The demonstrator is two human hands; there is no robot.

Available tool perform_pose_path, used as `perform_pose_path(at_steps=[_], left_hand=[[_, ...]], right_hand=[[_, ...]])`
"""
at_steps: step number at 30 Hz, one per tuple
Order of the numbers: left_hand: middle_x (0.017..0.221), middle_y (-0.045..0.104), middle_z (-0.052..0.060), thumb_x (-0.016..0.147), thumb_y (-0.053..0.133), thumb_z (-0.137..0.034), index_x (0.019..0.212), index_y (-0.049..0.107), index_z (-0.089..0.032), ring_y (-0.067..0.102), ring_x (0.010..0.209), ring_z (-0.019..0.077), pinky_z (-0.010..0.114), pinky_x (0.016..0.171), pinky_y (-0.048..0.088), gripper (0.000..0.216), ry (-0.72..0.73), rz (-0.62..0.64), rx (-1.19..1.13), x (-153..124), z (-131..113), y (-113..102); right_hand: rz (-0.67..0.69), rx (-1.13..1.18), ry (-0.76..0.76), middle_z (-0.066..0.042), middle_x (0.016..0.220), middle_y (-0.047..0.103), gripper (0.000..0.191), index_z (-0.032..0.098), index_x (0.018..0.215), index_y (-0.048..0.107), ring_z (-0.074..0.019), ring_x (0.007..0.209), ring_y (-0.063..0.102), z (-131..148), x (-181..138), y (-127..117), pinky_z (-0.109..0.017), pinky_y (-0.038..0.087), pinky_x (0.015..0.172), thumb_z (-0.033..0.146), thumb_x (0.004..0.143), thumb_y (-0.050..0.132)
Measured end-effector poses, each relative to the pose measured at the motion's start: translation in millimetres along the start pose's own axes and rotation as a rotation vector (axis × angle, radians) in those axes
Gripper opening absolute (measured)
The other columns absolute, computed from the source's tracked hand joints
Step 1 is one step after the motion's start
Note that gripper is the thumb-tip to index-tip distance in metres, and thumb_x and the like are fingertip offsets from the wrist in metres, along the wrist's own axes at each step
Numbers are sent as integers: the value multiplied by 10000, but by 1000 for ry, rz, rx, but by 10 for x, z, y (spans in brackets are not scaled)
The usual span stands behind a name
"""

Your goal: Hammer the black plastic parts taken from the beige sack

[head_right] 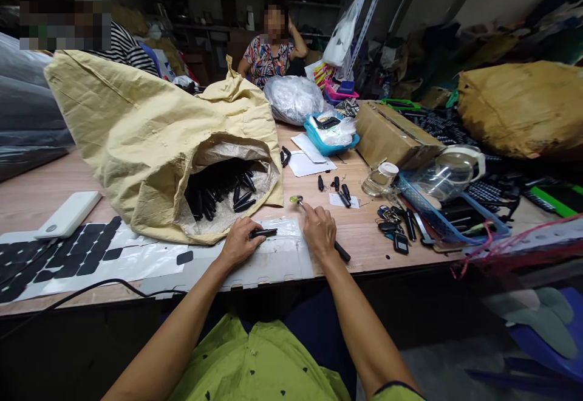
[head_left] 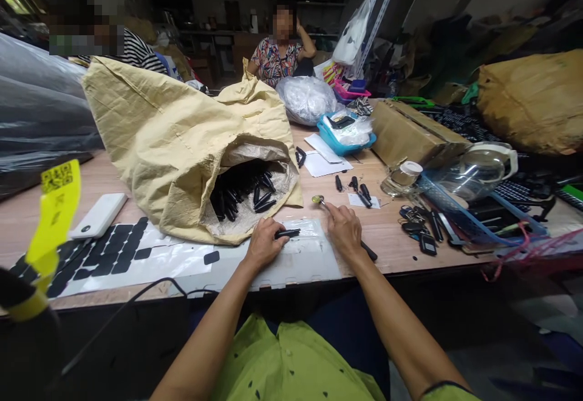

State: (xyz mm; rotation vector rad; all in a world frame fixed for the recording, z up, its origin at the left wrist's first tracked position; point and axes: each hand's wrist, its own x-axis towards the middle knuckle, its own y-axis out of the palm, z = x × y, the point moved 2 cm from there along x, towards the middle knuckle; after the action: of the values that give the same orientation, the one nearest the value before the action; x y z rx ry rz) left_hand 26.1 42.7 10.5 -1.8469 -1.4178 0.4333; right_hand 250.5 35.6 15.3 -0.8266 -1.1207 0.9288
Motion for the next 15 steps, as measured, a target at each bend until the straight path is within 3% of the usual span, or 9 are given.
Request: perform_pose_path(at_steps=[5,9,11,15], left_hand=[[908,611,42,825,657,-211,883,656,-224,523,943,245,384,835,434,60,34,40,66,19,-19,-39],[985,640,73,863,596,-206,943,627,-211,540,991,260,409,894,427,86,170,98,78,-142,-183,-56],[975,656,81,906,531,-227,1010,607,-206,568,940,246,386,863,440,130,280,191,20,-375,-311,-4],[976,688,72,962,435,-299,1142,574,-220,619,839,201,308,770,468,240,436,536,-111,-983,-443,270]], right_hand=[[2,-107,23,-76,890,587,370,267,1203,686,-203,839,470,-51,114,126,-301,294,681,168,925,462],[26,-128,16,-75,923,584,362,276,1234,660,-207,866,467,2,91,124,-307,284,691,193,942,462],[36,-139,14,-75,933,584,359,275,1241,652,-208,874,467,18,90,113,-308,282,694,201,948,458],[21,-154,16,-77,934,580,357,257,1238,652,-208,868,464,24,91,118,-305,278,691,198,947,454]])
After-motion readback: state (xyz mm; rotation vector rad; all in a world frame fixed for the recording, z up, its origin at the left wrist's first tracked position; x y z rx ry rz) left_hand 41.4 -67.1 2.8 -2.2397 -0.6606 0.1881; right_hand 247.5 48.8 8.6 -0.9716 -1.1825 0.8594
